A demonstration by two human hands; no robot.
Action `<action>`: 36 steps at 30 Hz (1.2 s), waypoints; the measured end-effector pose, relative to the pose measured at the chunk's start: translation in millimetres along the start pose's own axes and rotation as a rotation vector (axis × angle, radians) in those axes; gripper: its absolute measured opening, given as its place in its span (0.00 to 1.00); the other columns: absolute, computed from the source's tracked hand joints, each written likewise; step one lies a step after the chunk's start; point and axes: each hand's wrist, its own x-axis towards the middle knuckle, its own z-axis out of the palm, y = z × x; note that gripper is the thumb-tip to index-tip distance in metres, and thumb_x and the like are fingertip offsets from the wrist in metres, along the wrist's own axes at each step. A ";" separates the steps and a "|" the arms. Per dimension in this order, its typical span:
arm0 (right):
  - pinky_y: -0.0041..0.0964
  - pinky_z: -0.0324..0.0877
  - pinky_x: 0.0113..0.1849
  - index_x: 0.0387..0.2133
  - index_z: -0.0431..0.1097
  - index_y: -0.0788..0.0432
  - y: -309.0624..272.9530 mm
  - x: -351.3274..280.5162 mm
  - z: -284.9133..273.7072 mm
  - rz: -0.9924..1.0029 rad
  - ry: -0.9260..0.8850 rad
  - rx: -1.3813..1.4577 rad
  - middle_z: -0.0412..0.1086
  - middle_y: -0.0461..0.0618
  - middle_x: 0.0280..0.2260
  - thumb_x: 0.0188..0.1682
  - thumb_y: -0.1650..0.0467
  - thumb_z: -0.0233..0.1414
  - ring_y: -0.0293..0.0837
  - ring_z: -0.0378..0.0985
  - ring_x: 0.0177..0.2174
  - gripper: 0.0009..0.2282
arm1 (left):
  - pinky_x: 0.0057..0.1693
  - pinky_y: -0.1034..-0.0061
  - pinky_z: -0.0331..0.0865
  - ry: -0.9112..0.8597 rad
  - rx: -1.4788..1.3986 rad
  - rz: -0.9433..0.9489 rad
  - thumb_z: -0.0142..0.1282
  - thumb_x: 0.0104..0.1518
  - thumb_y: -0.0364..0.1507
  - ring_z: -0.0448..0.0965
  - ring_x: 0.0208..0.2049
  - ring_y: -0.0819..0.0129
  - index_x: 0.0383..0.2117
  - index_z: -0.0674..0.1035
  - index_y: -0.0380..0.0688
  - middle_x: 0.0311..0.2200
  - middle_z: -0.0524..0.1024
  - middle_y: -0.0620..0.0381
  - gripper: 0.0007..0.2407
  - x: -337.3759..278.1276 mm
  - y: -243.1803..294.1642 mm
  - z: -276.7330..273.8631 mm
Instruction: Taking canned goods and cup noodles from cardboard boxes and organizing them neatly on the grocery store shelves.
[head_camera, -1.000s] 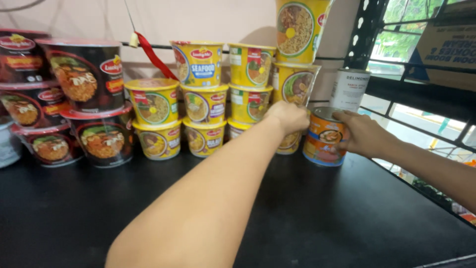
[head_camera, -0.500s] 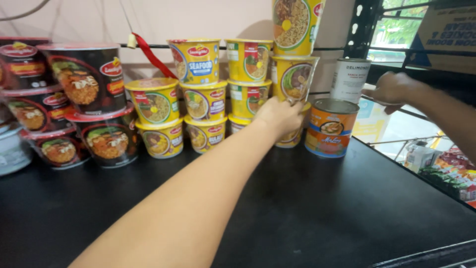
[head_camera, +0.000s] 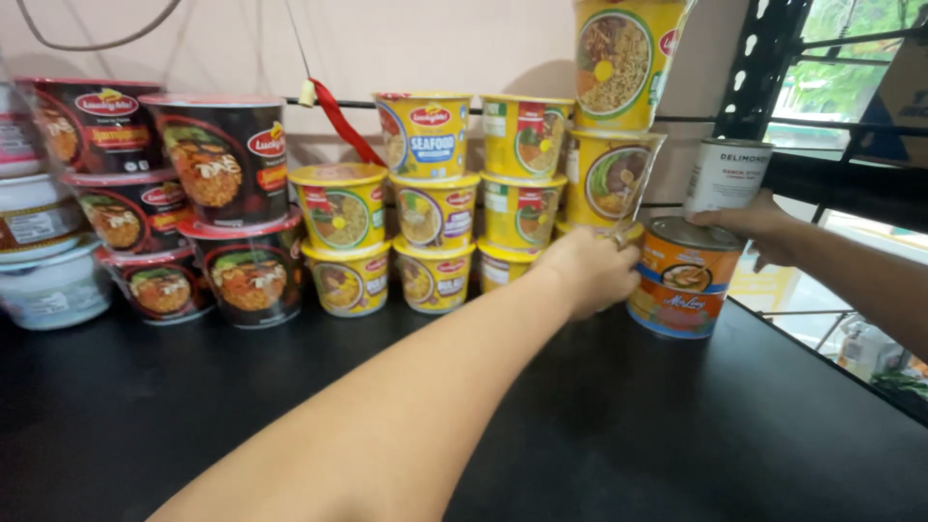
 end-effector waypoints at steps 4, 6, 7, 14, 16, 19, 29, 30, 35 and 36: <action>0.85 0.66 0.46 0.62 0.56 0.58 -0.2 -13.7 2.1 -0.059 0.098 0.115 0.64 0.66 0.61 0.31 0.61 0.68 0.72 0.69 0.56 0.43 | 0.50 0.61 0.75 0.054 0.076 0.060 0.60 0.50 0.33 0.76 0.53 0.60 0.42 0.82 0.53 0.49 0.76 0.58 0.13 5.7 3.8 -5.1; 0.72 0.76 0.42 0.59 0.64 0.64 8.5 -11.6 0.9 -0.134 0.096 0.052 0.72 0.71 0.55 0.31 0.60 0.66 0.70 0.79 0.49 0.39 | 0.48 0.60 0.75 0.101 0.092 0.081 0.60 0.50 0.33 0.75 0.55 0.61 0.42 0.81 0.55 0.51 0.74 0.56 0.13 5.6 12.2 -9.1; 0.72 0.76 0.42 0.59 0.64 0.64 5.9 -14.5 0.4 -0.131 0.098 0.054 0.72 0.71 0.55 0.31 0.60 0.66 0.70 0.79 0.49 0.39 | 0.48 0.60 0.75 0.101 0.091 0.085 0.60 0.50 0.33 0.75 0.55 0.61 0.42 0.81 0.55 0.51 0.74 0.56 0.13 8.6 15.0 -11.6; 0.71 0.75 0.42 0.62 0.51 0.64 -8.8 -60.5 -7.6 -0.056 0.145 0.000 0.68 0.71 0.54 0.33 0.59 0.68 0.72 0.77 0.47 0.45 | 0.58 0.59 0.67 0.015 0.084 0.170 0.61 0.51 0.33 0.68 0.60 0.58 0.57 0.71 0.57 0.64 0.60 0.58 0.24 13.8 31.5 -13.4; 0.73 0.74 0.43 0.63 0.51 0.63 -10.8 -72.5 -15.0 -0.065 0.116 0.012 0.68 0.71 0.55 0.32 0.58 0.67 0.73 0.78 0.48 0.46 | 0.62 0.59 0.65 0.090 0.177 0.229 0.61 0.51 0.34 0.64 0.65 0.58 0.58 0.70 0.58 0.64 0.60 0.61 0.25 12.6 31.4 -11.3; 0.77 0.71 0.47 0.68 0.45 0.55 -7.5 -84.4 -27.9 -0.025 0.026 0.016 0.64 0.73 0.58 0.30 0.59 0.66 0.78 0.73 0.51 0.50 | 0.64 0.51 0.64 0.256 0.239 0.367 0.59 0.54 0.34 0.59 0.67 0.55 0.59 0.69 0.64 0.68 0.54 0.61 0.23 10.9 34.9 -13.7; 0.80 0.67 0.49 0.68 0.47 0.51 12.7 -93.9 -35.2 -0.048 -0.050 0.125 0.60 0.65 0.61 0.32 0.63 0.65 0.70 0.66 0.57 0.47 | 0.64 0.29 0.58 0.365 -0.311 -0.068 0.65 0.48 0.37 0.65 0.61 0.35 0.65 0.59 0.71 0.69 0.53 0.51 0.36 25.3 68.1 -38.9; 0.80 0.66 0.48 0.67 0.52 0.50 11.2 -99.2 -33.0 -0.069 -0.058 0.169 0.62 0.60 0.62 0.32 0.64 0.64 0.64 0.66 0.58 0.44 | 0.64 0.31 0.60 0.326 -0.435 -0.187 0.68 0.45 0.36 0.68 0.60 0.36 0.68 0.57 0.66 0.68 0.55 0.47 0.40 33.2 72.2 -44.6; 0.75 0.75 0.44 0.59 0.62 0.57 -4.2 -124.4 -34.8 -0.051 0.020 0.143 0.69 0.66 0.54 0.34 0.67 0.64 0.71 0.76 0.49 0.34 | 0.50 0.40 0.73 0.092 -0.620 -0.378 0.73 0.41 0.38 0.63 0.63 0.35 0.63 0.60 0.51 0.60 0.64 0.49 0.40 50.9 80.5 -49.1; 0.75 0.76 0.42 0.56 0.66 0.61 -5.7 -130.5 -36.0 -0.051 0.049 0.113 0.71 0.69 0.51 0.36 0.67 0.64 0.74 0.79 0.47 0.31 | 0.47 0.49 0.78 0.144 -0.567 -0.351 0.72 0.41 0.38 0.68 0.60 0.37 0.61 0.63 0.48 0.57 0.68 0.49 0.39 51.8 79.8 -45.6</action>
